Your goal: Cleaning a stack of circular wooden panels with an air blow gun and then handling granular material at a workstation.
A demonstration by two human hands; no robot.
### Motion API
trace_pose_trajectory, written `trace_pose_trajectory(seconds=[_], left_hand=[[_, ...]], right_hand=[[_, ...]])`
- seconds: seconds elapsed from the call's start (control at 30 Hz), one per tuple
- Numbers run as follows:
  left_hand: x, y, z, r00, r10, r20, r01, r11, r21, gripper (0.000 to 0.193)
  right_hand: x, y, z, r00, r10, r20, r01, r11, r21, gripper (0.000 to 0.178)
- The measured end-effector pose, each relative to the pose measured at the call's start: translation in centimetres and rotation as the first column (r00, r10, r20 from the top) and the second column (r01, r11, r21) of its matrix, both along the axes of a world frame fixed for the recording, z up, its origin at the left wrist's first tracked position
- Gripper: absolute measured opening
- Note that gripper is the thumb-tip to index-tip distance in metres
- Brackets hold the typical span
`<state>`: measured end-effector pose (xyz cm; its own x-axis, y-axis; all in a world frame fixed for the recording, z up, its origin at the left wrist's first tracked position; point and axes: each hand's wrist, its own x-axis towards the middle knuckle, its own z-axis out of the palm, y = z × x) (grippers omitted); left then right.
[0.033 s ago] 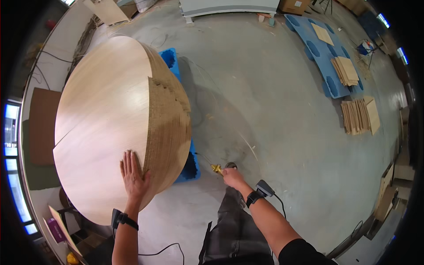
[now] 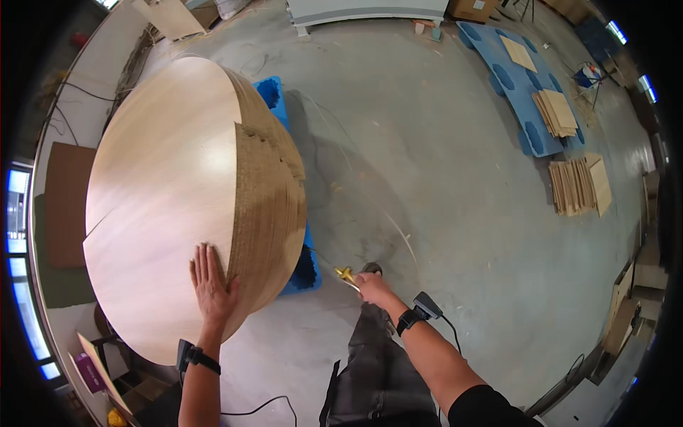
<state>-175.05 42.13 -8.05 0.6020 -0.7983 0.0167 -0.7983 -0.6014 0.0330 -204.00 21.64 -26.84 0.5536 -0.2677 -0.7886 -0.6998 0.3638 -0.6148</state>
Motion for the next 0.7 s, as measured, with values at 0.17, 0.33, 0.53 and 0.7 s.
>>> trace_pose_trajectory(seconds=[0.17, 0.33, 0.53, 0.7], left_hand=[[-0.6, -0.4, -0.1, 0.999, -0.012, 0.042, 0.011, 1.0, 0.014, 0.091], [-1.1, -0.2, -0.1, 1.0, -0.019, 0.02, 0.019, 1.0, 0.012, 0.092], [-0.3, 0.1, -0.9, 0.999, -0.032, 0.029, 0.032, 0.999, 0.006, 0.095], [-0.6, -0.5, -1.0, 1.0, -0.01, 0.021, 0.009, 0.999, 0.033, 0.098]], right_hand=[[1.5, 2.2, -12.9, 0.999, 0.011, -0.03, -0.016, 0.984, -0.178, 0.028], [4.3, 3.3, -18.1, 0.942, -0.337, 0.001, 0.331, 0.926, 0.182, 0.034], [0.9, 6.6, -11.8, 0.919, -0.239, 0.314, 0.185, 0.964, 0.192, 0.035], [-1.7, 8.6, 1.4, 0.84, -0.213, 0.5, 0.114, 0.969, 0.221, 0.036]])
